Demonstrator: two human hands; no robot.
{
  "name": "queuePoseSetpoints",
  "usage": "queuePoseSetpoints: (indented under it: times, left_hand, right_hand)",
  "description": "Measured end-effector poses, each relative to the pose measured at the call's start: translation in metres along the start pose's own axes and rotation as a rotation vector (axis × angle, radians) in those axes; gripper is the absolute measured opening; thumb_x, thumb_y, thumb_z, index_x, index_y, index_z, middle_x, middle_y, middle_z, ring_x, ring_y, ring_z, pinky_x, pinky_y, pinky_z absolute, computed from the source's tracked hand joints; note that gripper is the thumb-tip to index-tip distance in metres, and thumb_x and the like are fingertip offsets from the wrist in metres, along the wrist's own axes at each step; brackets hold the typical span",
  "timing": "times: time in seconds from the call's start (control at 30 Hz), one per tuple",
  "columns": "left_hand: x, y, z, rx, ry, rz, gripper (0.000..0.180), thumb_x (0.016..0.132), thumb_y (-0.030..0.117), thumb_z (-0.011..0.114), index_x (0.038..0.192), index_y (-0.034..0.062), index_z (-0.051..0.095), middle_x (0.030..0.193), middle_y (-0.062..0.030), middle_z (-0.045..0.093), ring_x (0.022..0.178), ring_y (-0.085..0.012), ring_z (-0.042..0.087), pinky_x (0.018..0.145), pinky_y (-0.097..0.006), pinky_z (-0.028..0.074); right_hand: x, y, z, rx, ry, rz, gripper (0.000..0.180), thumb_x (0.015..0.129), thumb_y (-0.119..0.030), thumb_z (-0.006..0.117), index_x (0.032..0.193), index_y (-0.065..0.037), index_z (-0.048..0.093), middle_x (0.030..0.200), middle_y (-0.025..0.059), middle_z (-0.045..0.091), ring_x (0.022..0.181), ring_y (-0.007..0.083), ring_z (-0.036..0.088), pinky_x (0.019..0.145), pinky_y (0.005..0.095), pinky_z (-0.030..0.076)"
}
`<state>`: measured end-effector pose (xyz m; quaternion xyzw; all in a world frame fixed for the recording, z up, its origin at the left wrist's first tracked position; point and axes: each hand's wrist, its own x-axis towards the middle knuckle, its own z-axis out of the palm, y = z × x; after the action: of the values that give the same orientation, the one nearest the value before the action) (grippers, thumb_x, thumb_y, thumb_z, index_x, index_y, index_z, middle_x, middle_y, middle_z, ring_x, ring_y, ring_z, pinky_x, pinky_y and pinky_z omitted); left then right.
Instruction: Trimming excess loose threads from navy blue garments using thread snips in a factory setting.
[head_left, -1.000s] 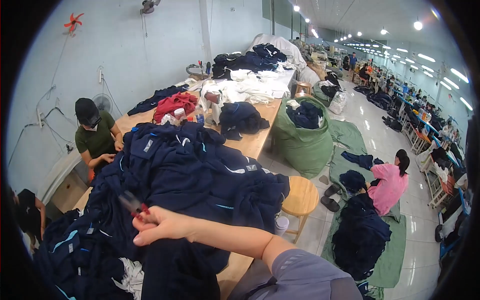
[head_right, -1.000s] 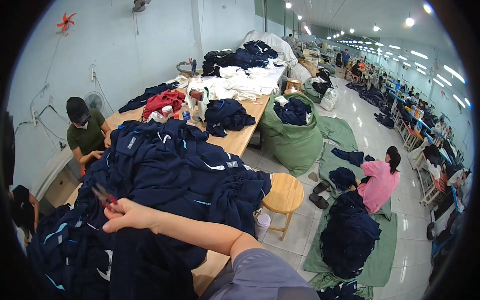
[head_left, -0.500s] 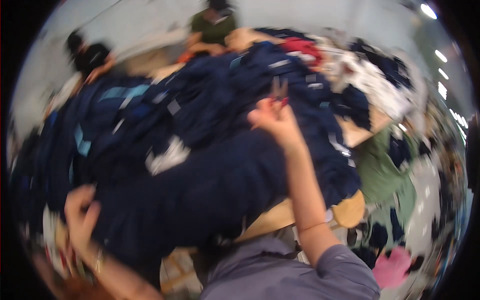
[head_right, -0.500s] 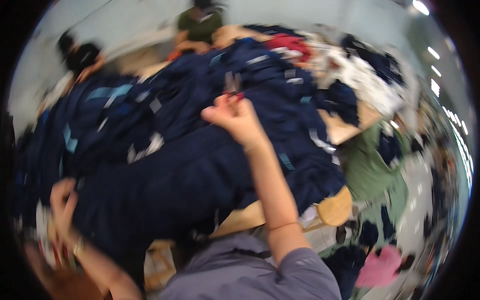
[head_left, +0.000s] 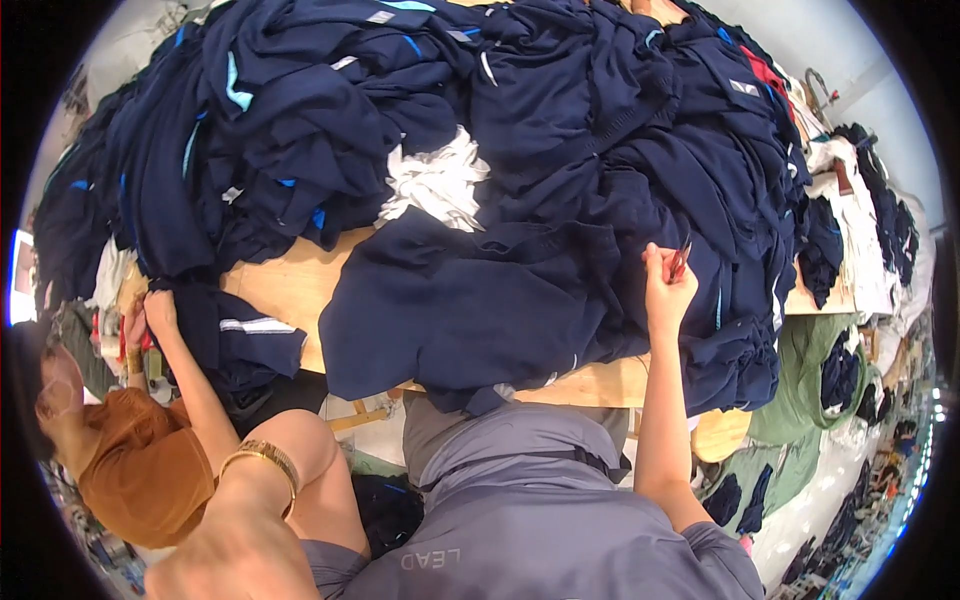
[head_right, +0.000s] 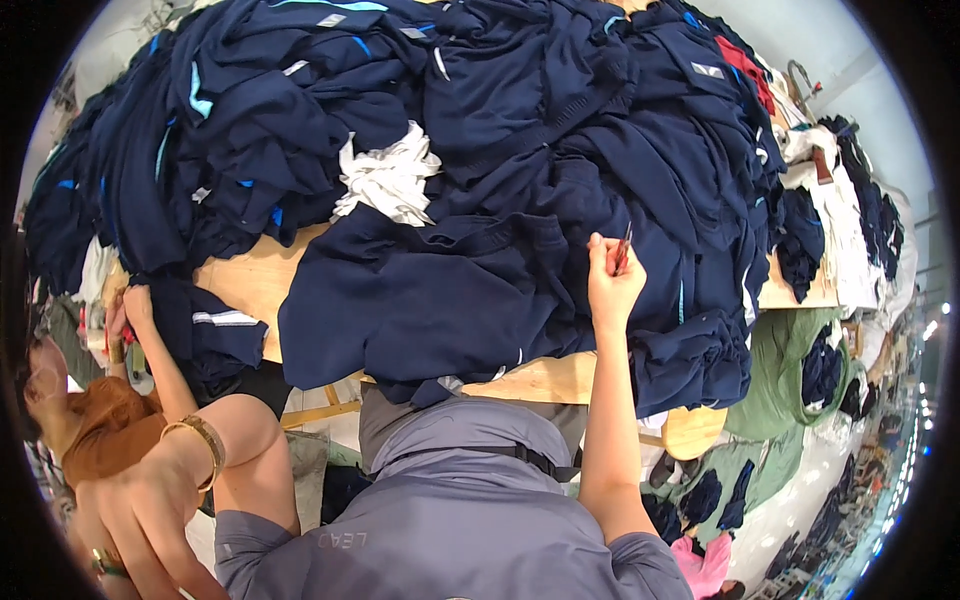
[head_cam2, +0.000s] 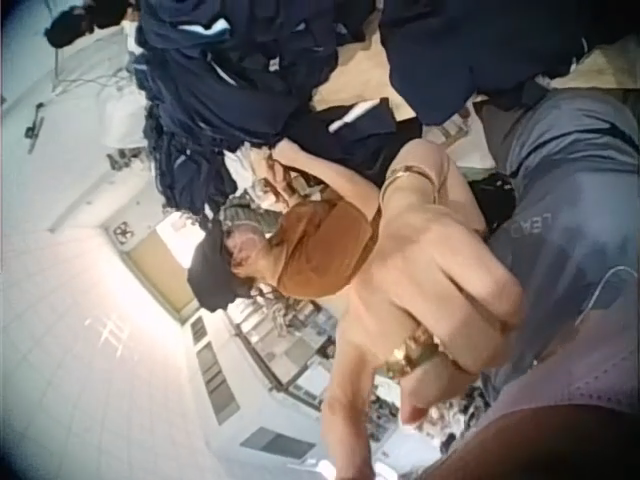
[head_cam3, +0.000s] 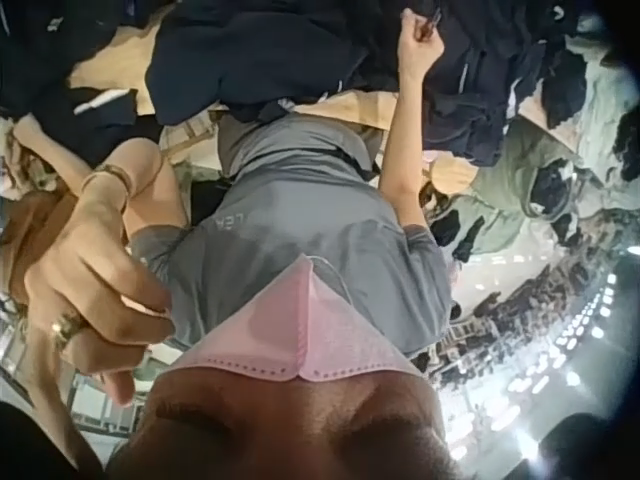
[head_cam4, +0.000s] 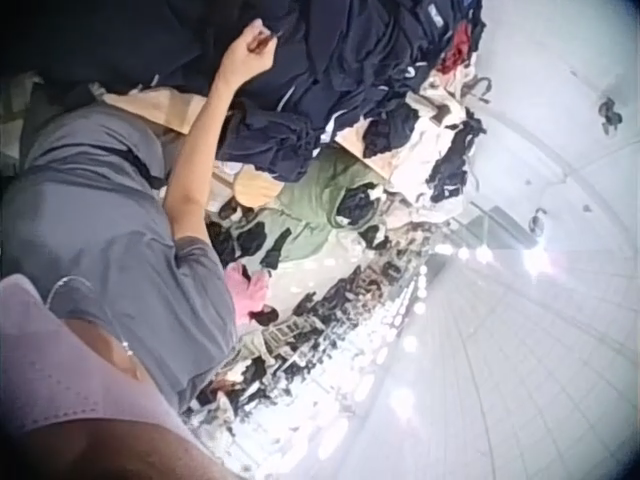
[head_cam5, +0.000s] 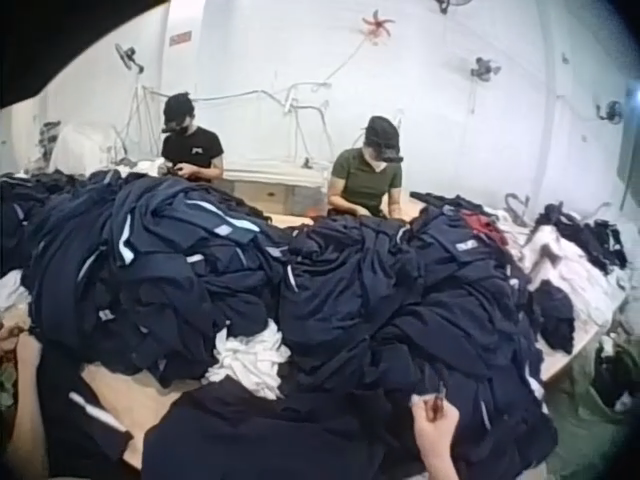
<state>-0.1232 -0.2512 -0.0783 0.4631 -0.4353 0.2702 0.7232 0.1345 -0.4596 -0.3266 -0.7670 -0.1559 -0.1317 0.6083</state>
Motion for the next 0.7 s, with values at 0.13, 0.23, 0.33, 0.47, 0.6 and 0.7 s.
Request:
queuePoseSetpoints:
  times: [0.13,0.23,0.33,0.47,0.6,0.7]
  left_hand:
    - [-0.004,-0.006,-0.005,-0.114,-0.091,-0.032,0.026,0.091,0.025,0.050,0.116,0.0170,0.053,0.068,-0.0080,0.050,0.063,-0.0170,0.054,0.061,-0.031,0.037]
    - [-0.009,-0.007,-0.010,-0.174,-0.165,-0.054,0.034,0.090,0.030,0.052,0.121,0.0175,0.050,0.077,-0.0119,0.055,0.071,-0.0188,0.056,0.073,-0.035,0.040]
    - [-0.013,-0.011,-0.014,-0.232,-0.246,-0.075,0.042,0.089,0.036,0.053,0.127,0.0180,0.047,0.086,-0.0157,0.059,0.079,-0.0206,0.059,0.085,-0.039,0.042]
    - [-0.056,-0.062,-0.010,-0.146,0.441,-0.517,0.023,0.081,0.016,0.060,0.100,0.0079,0.050,0.078,-0.0100,0.058,0.067,-0.0171,0.057,0.067,-0.035,0.046]
    - [-0.154,-0.176,-0.001,0.961,0.312,-1.106,0.033,0.073,0.024,0.073,0.093,0.0044,0.055,0.088,-0.0099,0.056,0.083,-0.0210,0.057,0.068,-0.028,0.046]
    - [-0.222,-0.196,0.007,1.381,-0.048,-1.105,0.046,0.064,0.010,0.071,0.105,0.0083,0.052,0.103,-0.0128,0.052,0.095,-0.0310,0.051,0.079,-0.037,0.044]
  right_hand:
    - [-0.024,0.003,-0.017,-0.106,-0.102,0.019,0.020,0.080,-0.007,0.067,0.068,-0.001,0.052,0.057,-0.0069,0.033,0.053,0.0022,0.028,0.046,0.0189,0.026]
    - [-0.037,0.003,-0.017,-0.184,-0.166,-0.025,0.017,0.077,-0.006,0.069,0.070,0.001,0.055,0.057,-0.0027,0.037,0.051,0.0037,0.030,0.046,0.0199,0.028]
    - [-0.045,0.001,-0.012,-0.269,-0.221,-0.072,0.019,0.075,-0.007,0.070,0.072,0.004,0.055,0.068,0.0064,0.052,0.050,0.0112,0.043,0.048,0.0240,0.035]
    - [-0.040,-0.001,0.005,-0.297,-0.144,-0.162,0.023,0.075,-0.012,0.070,0.072,0.005,0.055,0.086,0.0122,0.059,0.068,0.0255,0.057,0.060,0.0291,0.044]
    - [-0.031,0.005,0.019,-0.474,-0.186,-0.164,0.028,0.076,-0.016,0.069,0.067,0.003,0.051,0.077,0.0106,0.057,0.060,0.0260,0.053,0.057,0.0290,0.043]
    - [-0.022,0.030,0.010,-0.380,-0.195,0.006,0.026,0.076,-0.012,0.068,0.065,0.000,0.047,0.063,0.0046,0.050,0.052,0.0186,0.045,0.053,0.0263,0.039]
